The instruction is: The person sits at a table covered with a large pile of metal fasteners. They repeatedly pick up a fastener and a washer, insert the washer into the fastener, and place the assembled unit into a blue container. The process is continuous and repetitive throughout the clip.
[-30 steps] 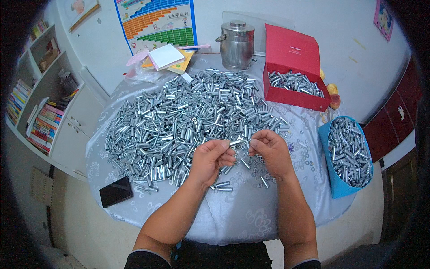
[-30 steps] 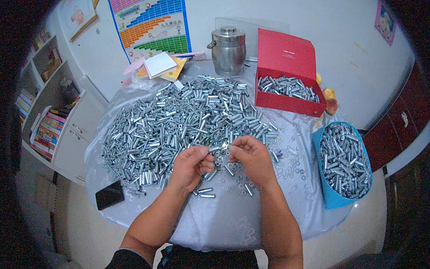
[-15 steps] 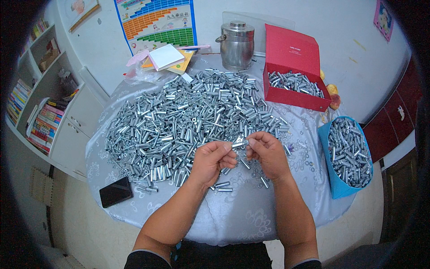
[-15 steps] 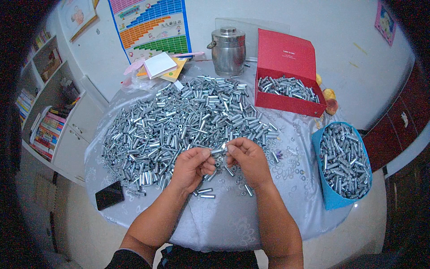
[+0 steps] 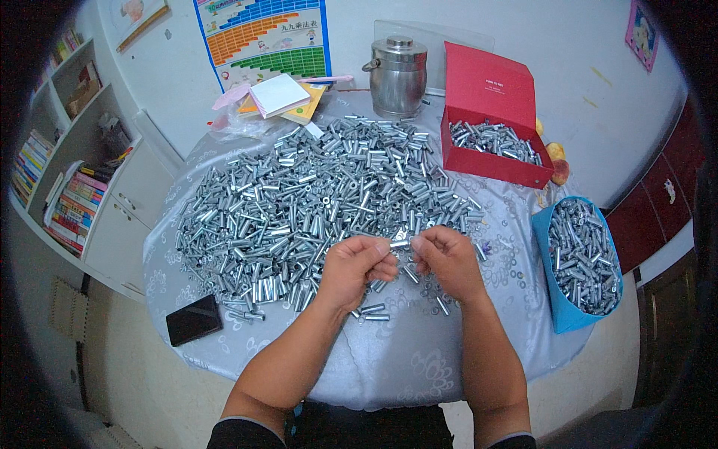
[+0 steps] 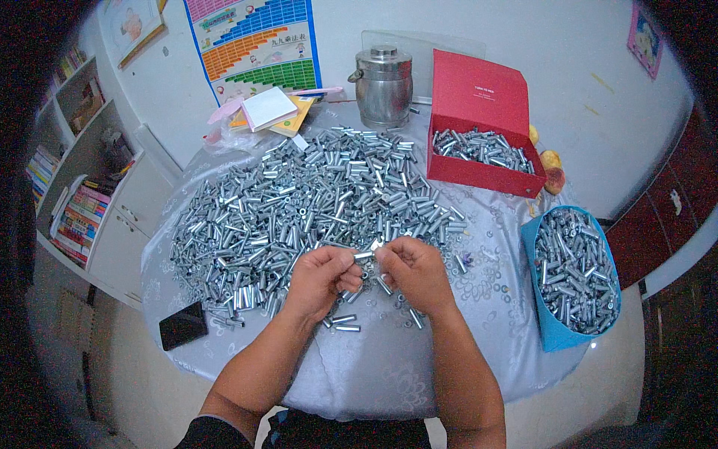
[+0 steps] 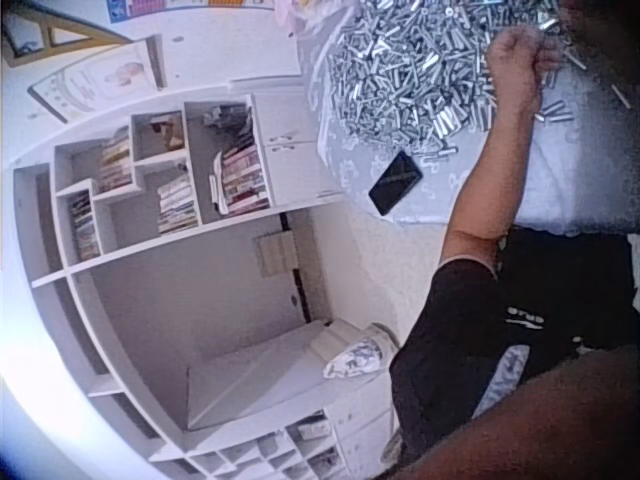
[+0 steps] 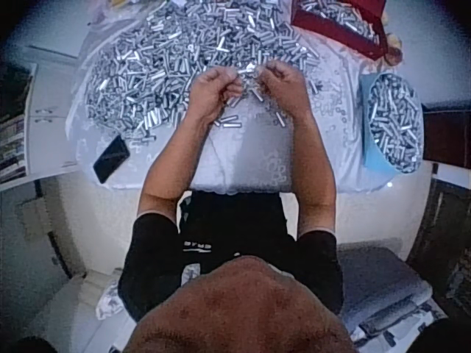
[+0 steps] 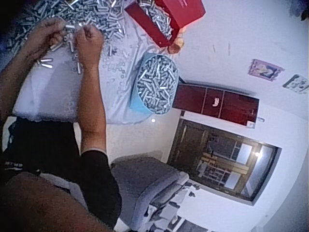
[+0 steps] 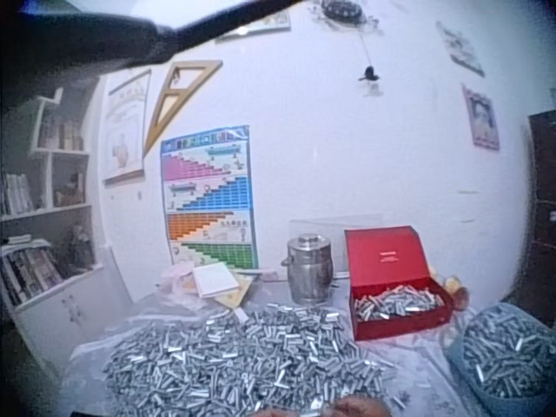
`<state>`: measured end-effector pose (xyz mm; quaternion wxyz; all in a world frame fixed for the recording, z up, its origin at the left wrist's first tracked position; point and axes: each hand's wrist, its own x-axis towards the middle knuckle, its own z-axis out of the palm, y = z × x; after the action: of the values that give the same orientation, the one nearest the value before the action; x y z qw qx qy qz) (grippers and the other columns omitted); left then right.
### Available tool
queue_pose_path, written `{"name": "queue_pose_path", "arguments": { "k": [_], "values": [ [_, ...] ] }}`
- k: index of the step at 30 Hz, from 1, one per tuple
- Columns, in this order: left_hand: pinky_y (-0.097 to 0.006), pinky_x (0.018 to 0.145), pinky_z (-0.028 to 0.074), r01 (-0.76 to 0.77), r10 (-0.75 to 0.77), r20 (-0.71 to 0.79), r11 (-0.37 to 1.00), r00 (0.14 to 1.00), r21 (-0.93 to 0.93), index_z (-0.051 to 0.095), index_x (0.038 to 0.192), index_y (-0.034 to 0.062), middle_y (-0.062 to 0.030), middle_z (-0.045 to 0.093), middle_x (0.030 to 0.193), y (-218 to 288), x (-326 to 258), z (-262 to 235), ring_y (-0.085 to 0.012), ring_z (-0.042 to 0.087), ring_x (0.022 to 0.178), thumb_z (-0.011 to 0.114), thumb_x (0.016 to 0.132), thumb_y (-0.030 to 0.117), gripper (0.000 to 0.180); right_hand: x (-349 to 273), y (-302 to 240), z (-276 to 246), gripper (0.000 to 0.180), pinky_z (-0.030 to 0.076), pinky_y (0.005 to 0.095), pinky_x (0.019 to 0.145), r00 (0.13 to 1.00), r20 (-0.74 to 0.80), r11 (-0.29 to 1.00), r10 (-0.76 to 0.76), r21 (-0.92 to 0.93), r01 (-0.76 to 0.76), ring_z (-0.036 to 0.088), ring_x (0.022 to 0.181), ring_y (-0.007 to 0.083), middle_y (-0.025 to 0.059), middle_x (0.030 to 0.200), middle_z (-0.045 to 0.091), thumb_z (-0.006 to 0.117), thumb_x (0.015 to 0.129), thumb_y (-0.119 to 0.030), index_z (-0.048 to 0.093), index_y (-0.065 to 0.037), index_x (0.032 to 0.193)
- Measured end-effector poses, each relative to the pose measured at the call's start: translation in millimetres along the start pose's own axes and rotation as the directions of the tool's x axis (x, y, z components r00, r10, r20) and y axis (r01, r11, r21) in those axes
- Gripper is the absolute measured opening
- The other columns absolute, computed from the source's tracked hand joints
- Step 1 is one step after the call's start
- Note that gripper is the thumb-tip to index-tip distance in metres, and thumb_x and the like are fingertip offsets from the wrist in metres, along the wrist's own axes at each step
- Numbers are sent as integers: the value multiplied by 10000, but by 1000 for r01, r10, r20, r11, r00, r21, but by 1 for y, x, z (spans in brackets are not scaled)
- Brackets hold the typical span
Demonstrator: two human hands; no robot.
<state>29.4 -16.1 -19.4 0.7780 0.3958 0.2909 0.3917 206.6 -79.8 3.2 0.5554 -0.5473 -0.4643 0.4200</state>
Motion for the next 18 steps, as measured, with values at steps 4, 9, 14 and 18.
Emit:
{"name": "queue_pose_path", "arguments": {
  "k": [4, 9, 14, 18],
  "values": [
    [-298, 568, 565, -10, 8, 31, 999, 999, 50, 646, 996, -26, -124, 682, 790, 1, -3, 3, -198, 666, 632, 624, 906, 114, 167, 0, 2, 0, 302, 399, 224, 502, 991, -9, 991, 134, -24, -134, 497, 536, 72, 6, 589, 545, 561, 952, -244, 595, -4, 771],
    [-289, 596, 574, -13, 12, 48, 1000, 999, 27, 646, 982, -34, -134, 684, 812, 0, -3, 5, -191, 677, 661, 636, 906, 128, 180, 0, -5, 9, 352, 391, 224, 498, 989, -125, 996, 81, 37, -76, 479, 529, 75, 8, 596, 541, 550, 963, -301, 616, -11, 775],
    [-281, 600, 572, -16, 16, -3, 998, 1000, 62, 650, 974, -24, -126, 683, 814, 1, -2, 3, -183, 675, 662, 630, 909, 132, 169, 2, 8, 2, 290, 404, 230, 506, 999, -31, 997, 32, -66, -34, 506, 572, 80, 23, 702, 578, 563, 953, -281, 614, 2, 925],
    [-297, 575, 567, -17, 18, -15, 999, 1000, 50, 646, 975, -17, -118, 678, 800, 1, -3, 6, -182, 661, 631, 622, 907, 113, 149, 2, 3, 5, 259, 406, 235, 500, 988, -66, 989, 142, -28, -144, 515, 587, 80, 27, 736, 589, 564, 952, -255, 599, 2, 956]
  ]
}}
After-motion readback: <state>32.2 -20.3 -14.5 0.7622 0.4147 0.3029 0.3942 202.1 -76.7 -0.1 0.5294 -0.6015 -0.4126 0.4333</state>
